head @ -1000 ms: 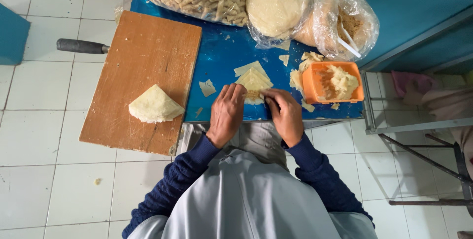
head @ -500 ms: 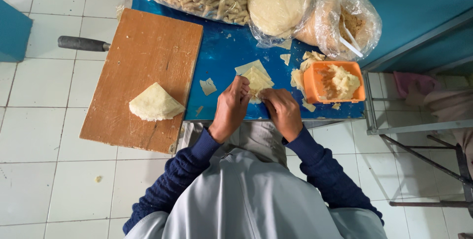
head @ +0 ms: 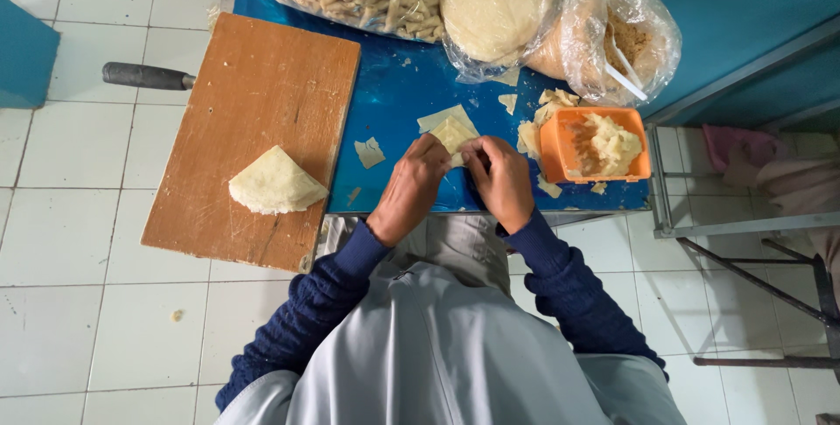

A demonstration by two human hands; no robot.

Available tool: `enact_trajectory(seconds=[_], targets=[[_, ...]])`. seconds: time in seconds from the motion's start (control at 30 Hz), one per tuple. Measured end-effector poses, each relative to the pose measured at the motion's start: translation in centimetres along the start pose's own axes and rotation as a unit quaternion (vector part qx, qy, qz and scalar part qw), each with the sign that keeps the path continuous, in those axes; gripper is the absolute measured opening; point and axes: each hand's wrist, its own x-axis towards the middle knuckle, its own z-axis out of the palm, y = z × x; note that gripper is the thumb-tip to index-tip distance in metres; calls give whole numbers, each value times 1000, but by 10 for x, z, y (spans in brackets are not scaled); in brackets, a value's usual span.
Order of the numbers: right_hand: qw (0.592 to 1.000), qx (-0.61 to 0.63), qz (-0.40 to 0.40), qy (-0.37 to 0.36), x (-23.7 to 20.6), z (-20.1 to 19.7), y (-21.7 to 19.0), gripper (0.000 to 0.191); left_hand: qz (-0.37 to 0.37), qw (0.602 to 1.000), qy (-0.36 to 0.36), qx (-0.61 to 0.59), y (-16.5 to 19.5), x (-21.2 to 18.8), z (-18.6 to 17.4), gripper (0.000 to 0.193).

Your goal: The person sits at a blue table and folds thin dough sheets around spoonfuls of filling taken from an orange container, pressing the edges to seal each pastry and stacking the finished pieces on the table. A large ball of dough and bags of already-folded pieces sit nearby.

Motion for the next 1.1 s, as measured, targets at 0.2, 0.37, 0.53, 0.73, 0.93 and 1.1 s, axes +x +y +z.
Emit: enact_trajectory(seconds=[0.2, 0.37, 0.53, 0.73, 0.93, 1.1], targets=[[982, -81, -157, 69, 1, 1, -7, 7, 20, 995, 25, 91, -9, 14, 3, 5], [980, -87, -175, 44, -3, -1, -6, 14, -3, 995, 26, 98, -6, 17, 2, 5], [970, -98, -219, 34, -5, -5, -2, 14, -9, 995, 31, 90, -6, 14, -1, 6], [973, -104, -206, 21, -1, -4, 2, 8, 7, 995, 38, 95, -11, 13, 1, 6], [970, -135, -200, 40, -2, 3, -5, 10, 5, 997, 36, 71, -15, 14, -1, 4], [965, -157, -209, 29, -4, 0, -10, 18, -15, 997, 43, 54, -13, 15, 0, 5]])
